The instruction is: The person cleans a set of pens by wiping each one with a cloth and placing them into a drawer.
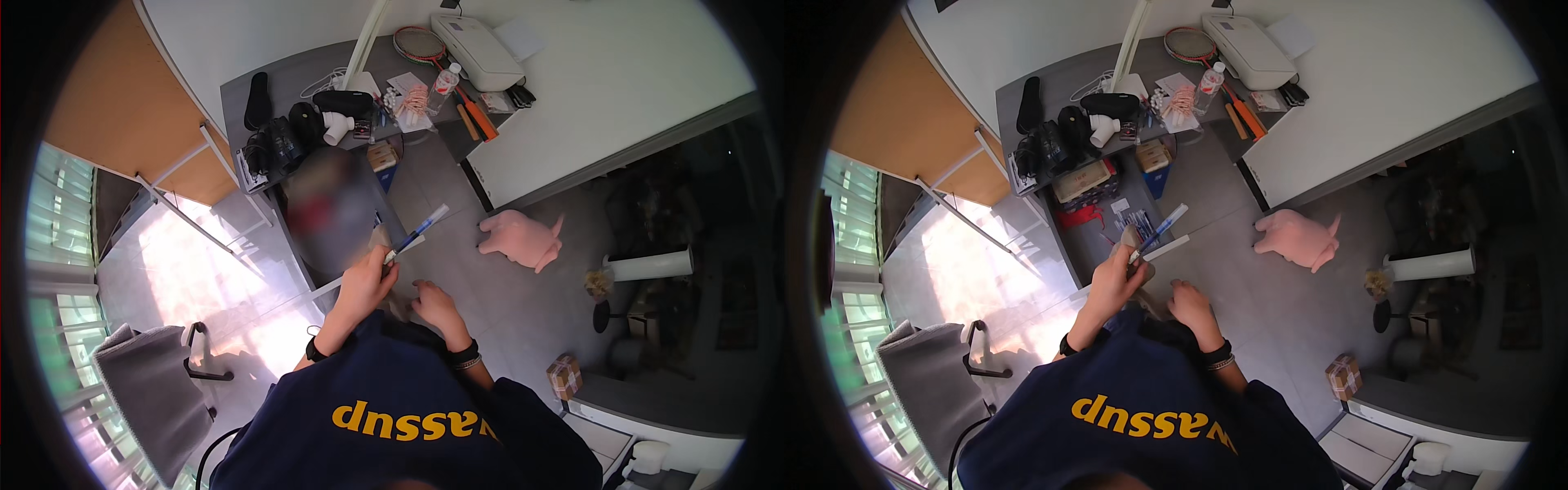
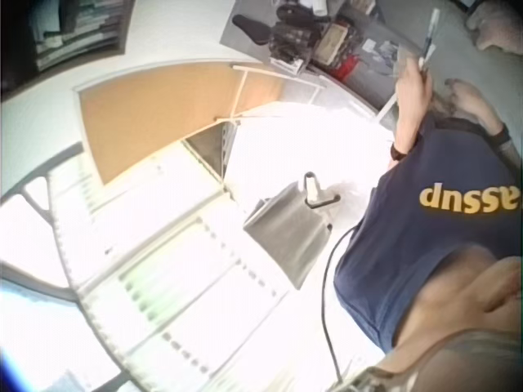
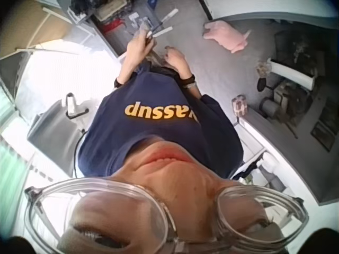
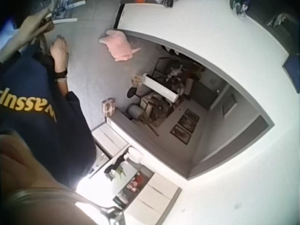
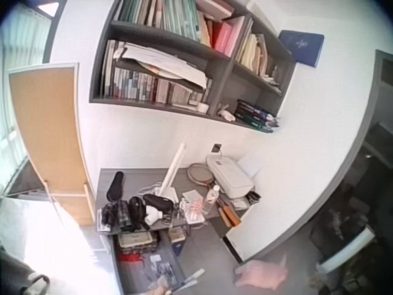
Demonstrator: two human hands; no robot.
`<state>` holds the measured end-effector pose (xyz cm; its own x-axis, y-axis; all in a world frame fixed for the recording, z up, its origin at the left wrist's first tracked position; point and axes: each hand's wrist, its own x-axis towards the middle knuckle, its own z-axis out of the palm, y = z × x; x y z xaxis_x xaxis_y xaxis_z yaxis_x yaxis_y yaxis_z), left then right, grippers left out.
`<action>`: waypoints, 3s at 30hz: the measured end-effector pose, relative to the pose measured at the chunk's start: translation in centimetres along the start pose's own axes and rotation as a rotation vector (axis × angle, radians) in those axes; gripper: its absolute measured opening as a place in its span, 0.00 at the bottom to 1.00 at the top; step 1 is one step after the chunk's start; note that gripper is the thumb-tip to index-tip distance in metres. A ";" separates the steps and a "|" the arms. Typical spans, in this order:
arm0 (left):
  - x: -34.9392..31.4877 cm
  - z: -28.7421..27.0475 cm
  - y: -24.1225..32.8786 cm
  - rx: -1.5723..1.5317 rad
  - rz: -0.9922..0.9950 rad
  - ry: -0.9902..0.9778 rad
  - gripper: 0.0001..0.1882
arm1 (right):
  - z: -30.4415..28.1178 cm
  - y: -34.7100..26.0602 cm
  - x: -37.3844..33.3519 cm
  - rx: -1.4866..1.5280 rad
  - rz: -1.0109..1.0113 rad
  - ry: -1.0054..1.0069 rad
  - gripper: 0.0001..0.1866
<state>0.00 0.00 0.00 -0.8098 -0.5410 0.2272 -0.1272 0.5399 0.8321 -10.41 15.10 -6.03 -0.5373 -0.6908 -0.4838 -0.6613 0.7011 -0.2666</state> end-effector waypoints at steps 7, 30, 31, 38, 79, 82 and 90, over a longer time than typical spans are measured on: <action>0.3 0.7 2.0 -0.113 0.178 -0.069 0.11 | 0.8 -1.1 0.2 0.731 -0.088 0.116 0.13; -2.4 2.6 3.6 -0.633 -0.148 -0.323 0.12 | 2.8 0.6 0.5 1.698 -0.402 -0.238 0.10; -2.5 2.6 3.6 -0.576 -0.136 -0.283 0.11 | 2.5 0.3 0.4 1.658 -0.390 -0.200 0.10; -1.4 2.2 2.5 -0.689 -0.142 -0.020 0.09 | 0.2 -0.8 -1.4 1.204 -0.357 0.185 0.14; -1.2 6.3 8.9 -0.307 0.461 -0.355 0.10 | 3.3 5.8 -5.3 1.434 -0.320 0.138 0.20; -1.3 5.6 8.9 -0.458 0.323 -0.495 0.10 | 4.0 6.4 -5.5 1.510 -0.360 0.193 0.20; -2.3 3.8 6.7 -0.495 -0.077 -0.517 0.12 | -5.2 5.9 -5.7 2.479 -0.561 0.152 0.23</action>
<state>-1.18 7.35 3.13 -0.9922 -0.1246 -0.0081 -0.0195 0.0906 0.9957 -13.97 22.24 -0.52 -0.6976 -0.7122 -0.0784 0.6929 -0.6427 -0.3269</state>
